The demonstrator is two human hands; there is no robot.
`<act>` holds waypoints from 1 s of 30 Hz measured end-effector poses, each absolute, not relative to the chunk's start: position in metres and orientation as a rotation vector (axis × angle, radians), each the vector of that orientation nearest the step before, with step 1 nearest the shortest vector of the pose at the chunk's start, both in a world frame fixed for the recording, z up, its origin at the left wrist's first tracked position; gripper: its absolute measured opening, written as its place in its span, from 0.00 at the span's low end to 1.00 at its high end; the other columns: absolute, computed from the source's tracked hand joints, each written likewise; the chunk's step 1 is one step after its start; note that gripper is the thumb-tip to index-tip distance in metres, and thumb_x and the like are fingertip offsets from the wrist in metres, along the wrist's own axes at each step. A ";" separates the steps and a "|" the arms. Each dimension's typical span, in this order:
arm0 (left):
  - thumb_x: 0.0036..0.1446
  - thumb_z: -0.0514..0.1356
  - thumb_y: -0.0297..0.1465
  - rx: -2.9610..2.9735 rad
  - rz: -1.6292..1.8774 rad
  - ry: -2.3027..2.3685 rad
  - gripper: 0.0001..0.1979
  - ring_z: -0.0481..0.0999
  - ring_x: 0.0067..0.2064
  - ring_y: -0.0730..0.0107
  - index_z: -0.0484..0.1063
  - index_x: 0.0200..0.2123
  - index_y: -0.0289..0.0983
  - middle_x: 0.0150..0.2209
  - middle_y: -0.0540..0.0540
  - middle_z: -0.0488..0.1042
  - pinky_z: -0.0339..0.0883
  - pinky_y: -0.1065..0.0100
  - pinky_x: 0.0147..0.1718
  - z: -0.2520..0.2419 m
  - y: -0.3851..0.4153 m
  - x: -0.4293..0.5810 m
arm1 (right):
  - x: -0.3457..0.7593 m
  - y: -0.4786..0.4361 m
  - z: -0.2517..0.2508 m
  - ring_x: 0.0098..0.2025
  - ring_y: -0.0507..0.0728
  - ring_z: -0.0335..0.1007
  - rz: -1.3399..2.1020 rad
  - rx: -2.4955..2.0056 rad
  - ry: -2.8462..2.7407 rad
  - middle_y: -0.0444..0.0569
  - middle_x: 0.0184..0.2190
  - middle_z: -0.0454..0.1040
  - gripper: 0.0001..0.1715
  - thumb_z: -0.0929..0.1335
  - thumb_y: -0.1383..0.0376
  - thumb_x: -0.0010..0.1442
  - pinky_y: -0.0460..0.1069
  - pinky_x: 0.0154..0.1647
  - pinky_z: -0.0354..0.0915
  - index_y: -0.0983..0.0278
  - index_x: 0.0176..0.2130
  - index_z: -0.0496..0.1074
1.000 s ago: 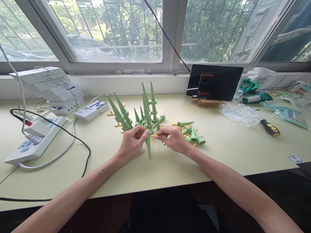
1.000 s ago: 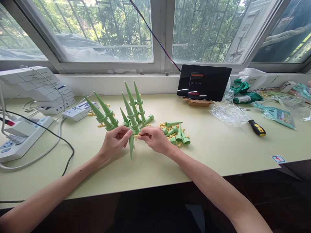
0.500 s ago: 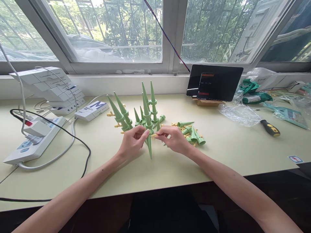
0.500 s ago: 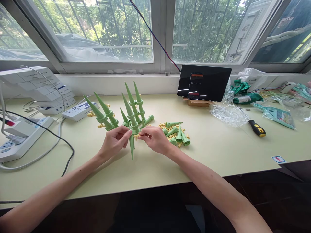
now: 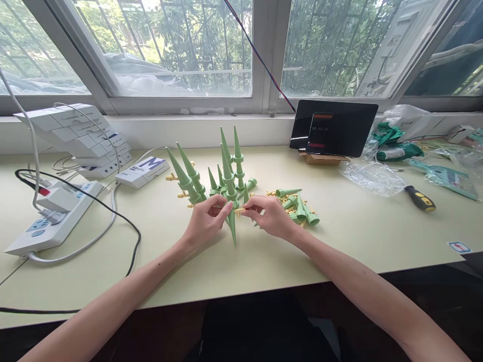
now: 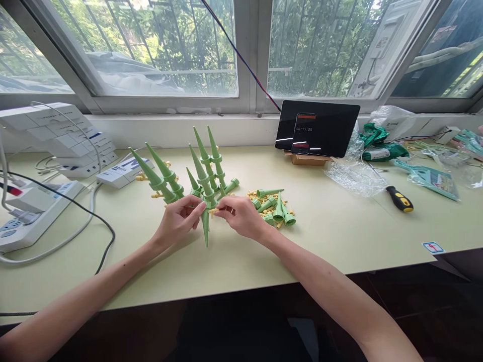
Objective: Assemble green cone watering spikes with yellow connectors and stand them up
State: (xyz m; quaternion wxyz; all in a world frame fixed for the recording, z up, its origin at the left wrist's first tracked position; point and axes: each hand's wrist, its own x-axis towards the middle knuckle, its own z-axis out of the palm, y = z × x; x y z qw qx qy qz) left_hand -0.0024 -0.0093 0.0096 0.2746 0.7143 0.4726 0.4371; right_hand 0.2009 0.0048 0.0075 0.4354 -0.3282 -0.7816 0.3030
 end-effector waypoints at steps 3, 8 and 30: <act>0.62 0.59 0.37 1.908 1.183 1.264 0.11 0.64 0.17 0.79 0.69 0.31 0.37 0.20 0.54 0.64 0.59 0.74 0.18 0.009 -0.009 -0.002 | 0.201 0.005 0.008 0.25 0.50 0.64 0.771 -0.825 -1.956 0.44 0.25 0.72 0.10 0.69 0.62 0.62 0.46 0.28 0.65 0.65 0.31 0.72; 0.62 0.60 0.38 1.904 1.189 1.264 0.10 0.64 0.17 0.79 0.69 0.32 0.37 0.21 0.54 0.64 0.59 0.75 0.17 0.008 -0.008 -0.002 | 0.201 0.005 0.008 0.23 0.50 0.64 0.791 -0.851 -1.959 0.44 0.23 0.72 0.15 0.68 0.57 0.63 0.46 0.28 0.63 0.65 0.31 0.72; 0.60 0.61 0.37 1.917 1.199 1.305 0.10 0.70 0.22 0.78 0.69 0.33 0.36 0.26 0.52 0.68 0.63 0.75 0.20 0.010 -0.008 -0.001 | 0.201 0.007 0.005 0.26 0.49 0.65 0.785 -0.852 -2.021 0.45 0.30 0.74 0.06 0.69 0.64 0.62 0.45 0.31 0.64 0.66 0.38 0.71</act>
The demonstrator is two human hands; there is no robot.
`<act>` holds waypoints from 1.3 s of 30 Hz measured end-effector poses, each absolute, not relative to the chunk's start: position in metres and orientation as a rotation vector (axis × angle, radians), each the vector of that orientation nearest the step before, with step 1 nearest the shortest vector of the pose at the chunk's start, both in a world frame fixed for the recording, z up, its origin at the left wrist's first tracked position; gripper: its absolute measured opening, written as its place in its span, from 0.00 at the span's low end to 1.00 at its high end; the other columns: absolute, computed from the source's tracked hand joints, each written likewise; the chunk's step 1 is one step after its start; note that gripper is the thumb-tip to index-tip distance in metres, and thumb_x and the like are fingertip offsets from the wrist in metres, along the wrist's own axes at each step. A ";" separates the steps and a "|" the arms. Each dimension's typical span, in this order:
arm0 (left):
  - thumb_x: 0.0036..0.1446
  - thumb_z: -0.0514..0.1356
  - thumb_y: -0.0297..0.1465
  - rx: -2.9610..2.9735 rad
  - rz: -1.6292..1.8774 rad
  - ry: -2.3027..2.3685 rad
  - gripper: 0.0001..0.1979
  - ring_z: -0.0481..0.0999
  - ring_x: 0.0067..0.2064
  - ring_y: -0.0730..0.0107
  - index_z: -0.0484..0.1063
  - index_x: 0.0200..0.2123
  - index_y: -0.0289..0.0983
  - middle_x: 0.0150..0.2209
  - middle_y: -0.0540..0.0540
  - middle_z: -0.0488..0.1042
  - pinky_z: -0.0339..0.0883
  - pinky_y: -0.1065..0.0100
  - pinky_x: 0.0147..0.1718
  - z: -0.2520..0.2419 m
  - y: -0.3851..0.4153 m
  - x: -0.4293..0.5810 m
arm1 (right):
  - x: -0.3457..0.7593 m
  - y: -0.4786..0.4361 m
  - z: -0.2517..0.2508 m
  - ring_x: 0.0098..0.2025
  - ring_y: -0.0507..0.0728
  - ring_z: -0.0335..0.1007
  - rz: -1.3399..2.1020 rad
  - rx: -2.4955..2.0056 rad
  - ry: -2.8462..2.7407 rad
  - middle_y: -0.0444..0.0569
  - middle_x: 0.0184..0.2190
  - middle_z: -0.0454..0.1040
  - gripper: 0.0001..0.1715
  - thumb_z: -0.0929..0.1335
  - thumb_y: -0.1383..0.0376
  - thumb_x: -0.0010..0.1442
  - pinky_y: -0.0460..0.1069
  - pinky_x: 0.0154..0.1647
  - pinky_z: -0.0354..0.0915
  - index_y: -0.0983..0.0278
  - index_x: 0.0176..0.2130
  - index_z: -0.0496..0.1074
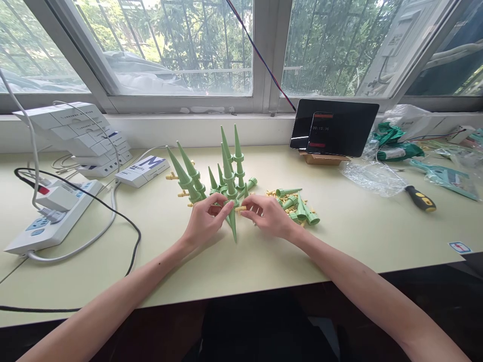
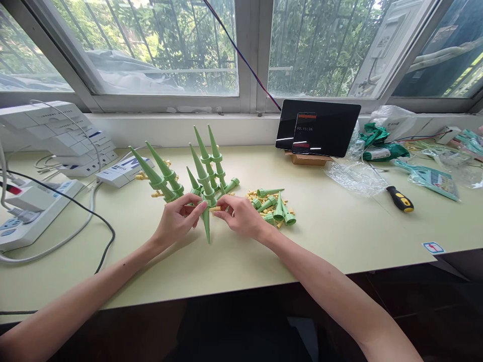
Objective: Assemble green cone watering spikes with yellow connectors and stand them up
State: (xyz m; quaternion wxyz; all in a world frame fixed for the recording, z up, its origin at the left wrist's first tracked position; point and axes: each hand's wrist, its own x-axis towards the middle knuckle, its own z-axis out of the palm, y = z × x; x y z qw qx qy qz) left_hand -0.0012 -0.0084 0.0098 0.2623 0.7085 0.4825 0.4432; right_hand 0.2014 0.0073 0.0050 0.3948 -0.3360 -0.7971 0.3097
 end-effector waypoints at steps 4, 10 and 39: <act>0.60 0.61 0.37 1.929 1.188 1.307 0.10 0.71 0.22 0.78 0.69 0.33 0.36 0.27 0.51 0.69 0.64 0.75 0.20 0.011 -0.009 -0.001 | 0.201 0.008 0.004 0.25 0.49 0.65 0.777 -0.844 -2.038 0.45 0.29 0.74 0.04 0.68 0.66 0.63 0.46 0.31 0.63 0.65 0.36 0.70; 0.60 0.61 0.36 1.968 1.186 1.305 0.10 0.70 0.21 0.78 0.69 0.32 0.36 0.26 0.52 0.68 0.62 0.75 0.19 0.010 -0.010 -0.001 | 0.202 0.007 0.006 0.23 0.49 0.62 0.772 -0.884 -2.092 0.44 0.24 0.72 0.12 0.65 0.64 0.66 0.45 0.28 0.59 0.65 0.30 0.69; 0.58 0.62 0.40 2.006 1.096 1.297 0.13 0.68 0.21 0.77 0.68 0.40 0.38 0.26 0.53 0.68 0.63 0.73 0.20 0.010 -0.010 -0.001 | 0.202 0.005 0.006 0.21 0.48 0.61 0.817 -0.939 -2.090 0.44 0.22 0.71 0.18 0.61 0.63 0.69 0.44 0.27 0.58 0.65 0.28 0.66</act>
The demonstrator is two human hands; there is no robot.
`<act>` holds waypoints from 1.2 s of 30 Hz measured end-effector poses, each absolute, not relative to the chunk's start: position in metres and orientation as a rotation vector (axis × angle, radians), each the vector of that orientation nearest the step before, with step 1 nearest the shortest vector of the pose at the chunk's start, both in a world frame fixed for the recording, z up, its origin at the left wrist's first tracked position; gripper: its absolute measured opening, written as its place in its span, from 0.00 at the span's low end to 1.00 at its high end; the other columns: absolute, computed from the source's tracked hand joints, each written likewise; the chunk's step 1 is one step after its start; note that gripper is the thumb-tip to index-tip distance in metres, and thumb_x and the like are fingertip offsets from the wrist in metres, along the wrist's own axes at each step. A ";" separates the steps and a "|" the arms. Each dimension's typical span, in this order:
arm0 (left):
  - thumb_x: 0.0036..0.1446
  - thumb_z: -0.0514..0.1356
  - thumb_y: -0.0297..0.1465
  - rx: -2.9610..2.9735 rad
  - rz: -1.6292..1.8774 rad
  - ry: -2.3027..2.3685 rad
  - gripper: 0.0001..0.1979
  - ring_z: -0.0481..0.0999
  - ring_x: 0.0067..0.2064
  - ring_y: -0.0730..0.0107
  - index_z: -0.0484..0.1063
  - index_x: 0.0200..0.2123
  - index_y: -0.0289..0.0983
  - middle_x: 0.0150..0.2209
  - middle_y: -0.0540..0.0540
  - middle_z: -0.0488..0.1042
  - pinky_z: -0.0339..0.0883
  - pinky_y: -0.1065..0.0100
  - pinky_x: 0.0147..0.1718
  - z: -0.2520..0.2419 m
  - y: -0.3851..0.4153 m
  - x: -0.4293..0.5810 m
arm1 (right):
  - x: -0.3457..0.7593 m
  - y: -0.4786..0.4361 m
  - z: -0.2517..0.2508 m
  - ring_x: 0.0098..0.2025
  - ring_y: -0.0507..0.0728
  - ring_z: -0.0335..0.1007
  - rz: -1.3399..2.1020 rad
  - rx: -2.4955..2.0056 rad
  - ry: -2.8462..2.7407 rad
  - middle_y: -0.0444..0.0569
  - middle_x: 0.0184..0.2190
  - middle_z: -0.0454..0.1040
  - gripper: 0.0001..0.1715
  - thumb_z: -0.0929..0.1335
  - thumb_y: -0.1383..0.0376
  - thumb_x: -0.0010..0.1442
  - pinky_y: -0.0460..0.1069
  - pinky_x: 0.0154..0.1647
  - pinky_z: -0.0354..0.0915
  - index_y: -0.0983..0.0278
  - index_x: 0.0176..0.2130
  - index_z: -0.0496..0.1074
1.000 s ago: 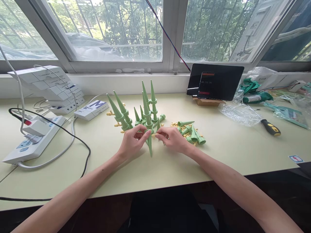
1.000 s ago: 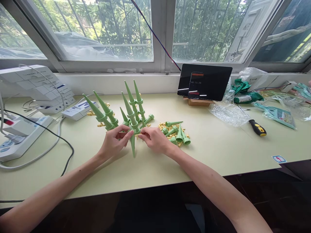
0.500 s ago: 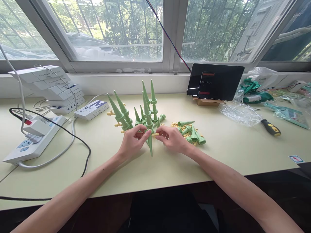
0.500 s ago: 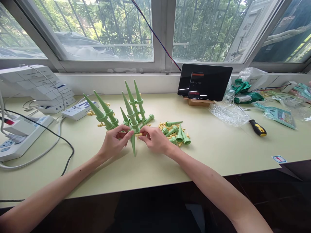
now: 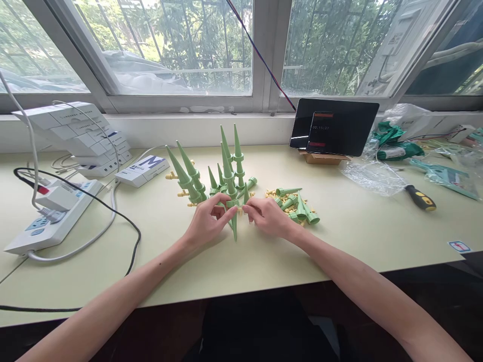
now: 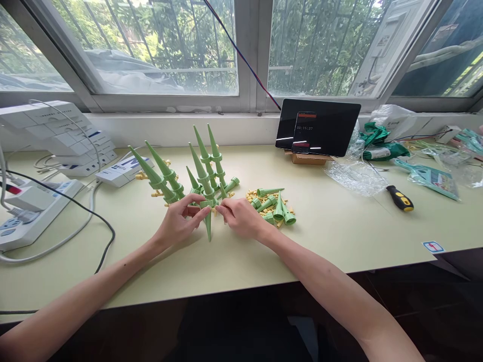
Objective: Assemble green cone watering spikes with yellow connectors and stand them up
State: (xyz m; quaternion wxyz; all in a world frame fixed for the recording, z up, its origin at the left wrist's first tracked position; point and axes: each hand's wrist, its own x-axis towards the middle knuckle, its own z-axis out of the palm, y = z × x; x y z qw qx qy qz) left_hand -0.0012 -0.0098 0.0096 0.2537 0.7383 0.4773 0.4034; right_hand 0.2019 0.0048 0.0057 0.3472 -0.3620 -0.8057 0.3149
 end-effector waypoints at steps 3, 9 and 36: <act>0.57 0.63 0.41 2.051 1.057 1.289 0.16 0.67 0.21 0.76 0.67 0.43 0.38 0.23 0.55 0.66 0.65 0.73 0.22 0.008 -0.010 -0.002 | 0.202 0.004 0.007 0.20 0.48 0.62 0.842 -0.956 -2.082 0.43 0.20 0.70 0.20 0.60 0.63 0.70 0.44 0.27 0.59 0.65 0.27 0.65; 0.56 0.64 0.41 2.089 1.009 1.283 0.18 0.63 0.19 0.77 0.66 0.45 0.39 0.20 0.58 0.62 0.62 0.73 0.21 0.007 -0.010 -0.002 | 0.202 0.004 0.008 0.21 0.49 0.64 0.845 -0.952 -2.091 0.43 0.19 0.69 0.23 0.59 0.62 0.71 0.45 0.29 0.60 0.64 0.25 0.64; 0.55 0.66 0.39 1.820 1.020 1.185 0.18 0.66 0.18 0.76 0.65 0.45 0.40 0.20 0.57 0.65 0.63 0.73 0.18 0.009 -0.011 -0.002 | 0.203 0.005 0.006 0.27 0.51 0.65 0.798 -0.899 -2.052 0.47 0.31 0.74 0.09 0.66 0.60 0.64 0.47 0.29 0.63 0.64 0.38 0.68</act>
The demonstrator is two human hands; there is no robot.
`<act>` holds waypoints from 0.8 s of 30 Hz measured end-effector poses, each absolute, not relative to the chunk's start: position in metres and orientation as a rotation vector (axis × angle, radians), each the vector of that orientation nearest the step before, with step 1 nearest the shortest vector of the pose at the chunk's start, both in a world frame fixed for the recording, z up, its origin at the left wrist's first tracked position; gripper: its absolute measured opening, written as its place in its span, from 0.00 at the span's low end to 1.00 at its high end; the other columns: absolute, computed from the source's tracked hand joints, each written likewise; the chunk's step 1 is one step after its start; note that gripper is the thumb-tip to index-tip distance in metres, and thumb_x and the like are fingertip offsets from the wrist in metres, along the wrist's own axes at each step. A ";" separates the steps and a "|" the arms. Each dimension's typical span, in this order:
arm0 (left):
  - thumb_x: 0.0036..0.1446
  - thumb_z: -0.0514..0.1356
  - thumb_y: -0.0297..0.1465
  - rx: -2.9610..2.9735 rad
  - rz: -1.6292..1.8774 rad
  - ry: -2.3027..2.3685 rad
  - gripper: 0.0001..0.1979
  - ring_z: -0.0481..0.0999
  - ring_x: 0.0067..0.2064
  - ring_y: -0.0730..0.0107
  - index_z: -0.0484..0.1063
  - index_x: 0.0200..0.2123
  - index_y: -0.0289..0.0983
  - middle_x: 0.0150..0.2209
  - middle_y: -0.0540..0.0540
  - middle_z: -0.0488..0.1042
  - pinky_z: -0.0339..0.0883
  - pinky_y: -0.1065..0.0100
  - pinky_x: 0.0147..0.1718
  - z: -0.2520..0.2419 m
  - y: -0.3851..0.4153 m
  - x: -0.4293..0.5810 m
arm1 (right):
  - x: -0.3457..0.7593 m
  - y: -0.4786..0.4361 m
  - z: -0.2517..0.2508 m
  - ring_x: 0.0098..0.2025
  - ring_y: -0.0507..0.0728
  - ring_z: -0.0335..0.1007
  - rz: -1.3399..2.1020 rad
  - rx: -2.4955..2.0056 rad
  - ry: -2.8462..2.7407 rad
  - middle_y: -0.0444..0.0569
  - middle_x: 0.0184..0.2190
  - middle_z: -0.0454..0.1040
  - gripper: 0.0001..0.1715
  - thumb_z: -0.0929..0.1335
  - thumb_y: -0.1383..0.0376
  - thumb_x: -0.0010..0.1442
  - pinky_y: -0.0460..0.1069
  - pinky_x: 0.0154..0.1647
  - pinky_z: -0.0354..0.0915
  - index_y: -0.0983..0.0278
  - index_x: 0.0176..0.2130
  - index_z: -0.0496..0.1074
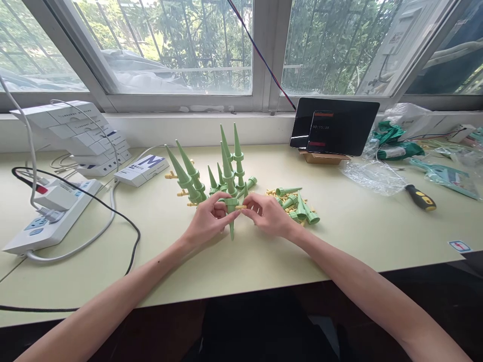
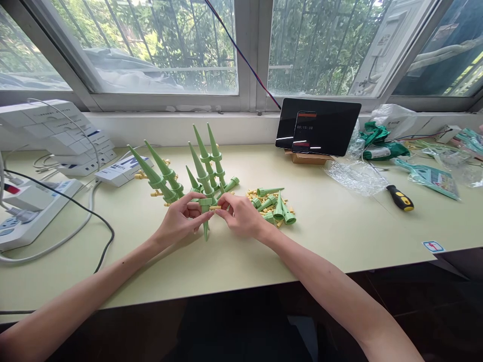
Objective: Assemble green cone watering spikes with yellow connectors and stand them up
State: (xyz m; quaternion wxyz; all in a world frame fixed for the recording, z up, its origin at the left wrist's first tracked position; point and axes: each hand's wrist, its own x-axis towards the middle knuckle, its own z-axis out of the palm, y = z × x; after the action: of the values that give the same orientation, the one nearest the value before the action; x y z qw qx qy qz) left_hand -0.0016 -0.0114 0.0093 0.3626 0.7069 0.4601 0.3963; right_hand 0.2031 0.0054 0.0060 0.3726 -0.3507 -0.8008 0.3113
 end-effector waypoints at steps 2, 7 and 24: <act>0.55 0.66 0.39 1.813 1.032 1.174 0.18 0.65 0.18 0.76 0.65 0.44 0.40 0.20 0.57 0.65 0.63 0.73 0.17 0.009 -0.011 -0.002 | 0.203 0.006 0.006 0.27 0.51 0.65 0.808 -0.886 -2.052 0.46 0.30 0.73 0.07 0.66 0.62 0.64 0.47 0.29 0.63 0.64 0.37 0.68; 0.55 0.66 0.39 1.844 1.048 1.171 0.17 0.66 0.18 0.77 0.65 0.44 0.40 0.20 0.57 0.65 0.63 0.73 0.18 0.008 -0.011 -0.002 | 0.203 0.007 0.005 0.26 0.51 0.65 0.843 -0.885 -2.040 0.45 0.28 0.73 0.08 0.64 0.62 0.66 0.46 0.29 0.62 0.64 0.36 0.68; 0.54 0.66 0.39 1.825 1.043 1.156 0.18 0.66 0.17 0.79 0.64 0.42 0.40 0.27 0.53 0.74 0.66 0.74 0.17 0.012 -0.012 -0.001 | 0.203 0.005 0.006 0.26 0.50 0.65 0.817 -0.922 -2.043 0.46 0.29 0.74 0.11 0.63 0.59 0.67 0.46 0.29 0.61 0.64 0.38 0.68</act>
State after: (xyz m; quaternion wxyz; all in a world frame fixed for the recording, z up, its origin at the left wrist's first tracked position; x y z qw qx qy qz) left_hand -0.0006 -0.0116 0.0116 0.3630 0.7089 0.4490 0.4050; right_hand 0.2034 0.0049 0.0060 0.3692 -0.3591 -0.7958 0.3184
